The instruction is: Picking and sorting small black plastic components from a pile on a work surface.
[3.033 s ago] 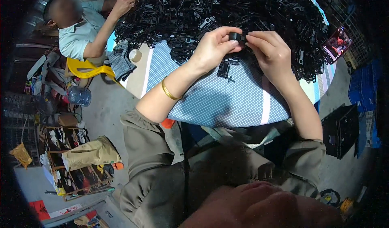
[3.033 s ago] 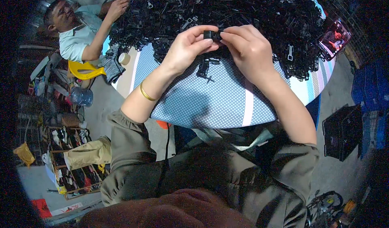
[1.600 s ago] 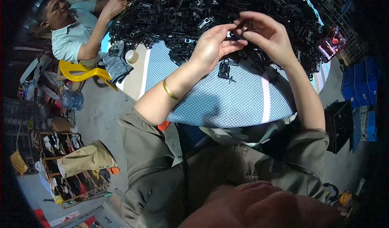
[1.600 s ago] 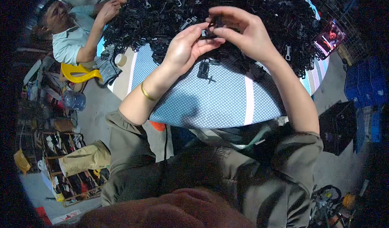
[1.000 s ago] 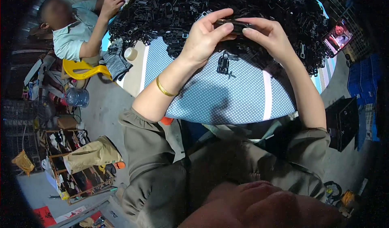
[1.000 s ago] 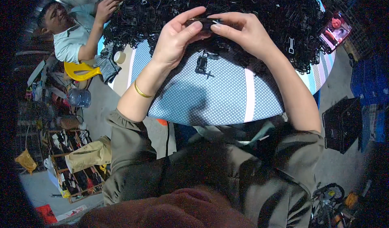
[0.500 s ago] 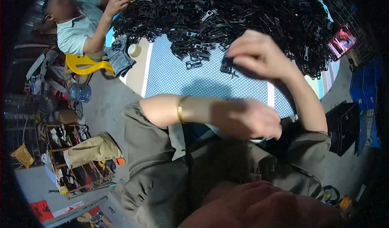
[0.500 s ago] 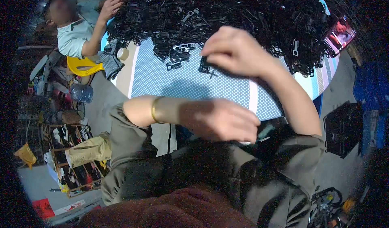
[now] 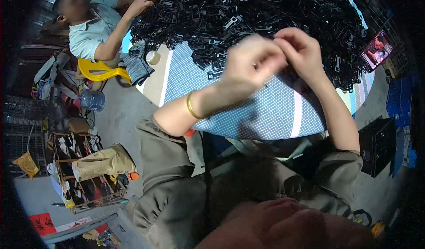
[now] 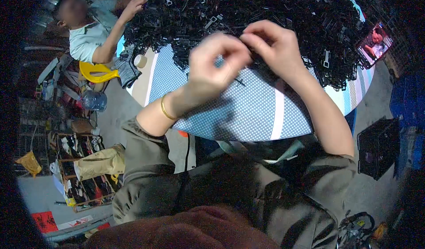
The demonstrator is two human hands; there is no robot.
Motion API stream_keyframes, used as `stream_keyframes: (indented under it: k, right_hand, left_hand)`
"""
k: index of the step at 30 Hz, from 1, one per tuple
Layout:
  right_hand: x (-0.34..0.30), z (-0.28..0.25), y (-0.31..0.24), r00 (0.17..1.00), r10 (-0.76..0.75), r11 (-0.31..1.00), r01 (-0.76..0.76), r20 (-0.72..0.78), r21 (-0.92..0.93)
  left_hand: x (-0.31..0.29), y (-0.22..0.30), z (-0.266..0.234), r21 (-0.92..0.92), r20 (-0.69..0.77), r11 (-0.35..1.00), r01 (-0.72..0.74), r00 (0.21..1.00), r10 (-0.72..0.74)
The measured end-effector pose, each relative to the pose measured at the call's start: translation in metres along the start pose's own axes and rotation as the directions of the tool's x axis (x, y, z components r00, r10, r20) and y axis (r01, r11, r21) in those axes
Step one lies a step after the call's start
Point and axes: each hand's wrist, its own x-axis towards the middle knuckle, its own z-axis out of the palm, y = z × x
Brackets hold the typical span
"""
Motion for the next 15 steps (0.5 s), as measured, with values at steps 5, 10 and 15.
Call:
stream_keyframes:
  k: [5,10,15]
  right_hand:
    - [0.004,-0.006,-0.005,0.972,0.236,0.949,-0.232,0.003,0.214]
    - [0.001,-0.002,-0.006,0.992,0.105,0.971,-0.117,0.068,0.21]
    - [0.004,-0.007,0.01,0.996,-0.039,0.996,0.031,-0.085,-0.089]
  left_hand:
    - [0.0,-0.029,0.007,-0.346,0.143,0.847,0.403,0.915,-0.377]
    - [0.009,-0.038,-0.006,-0.399,0.19,0.765,0.505,0.862,-0.469]
    - [0.036,-0.067,-0.024,0.003,-0.11,0.963,0.269,0.957,-0.268]
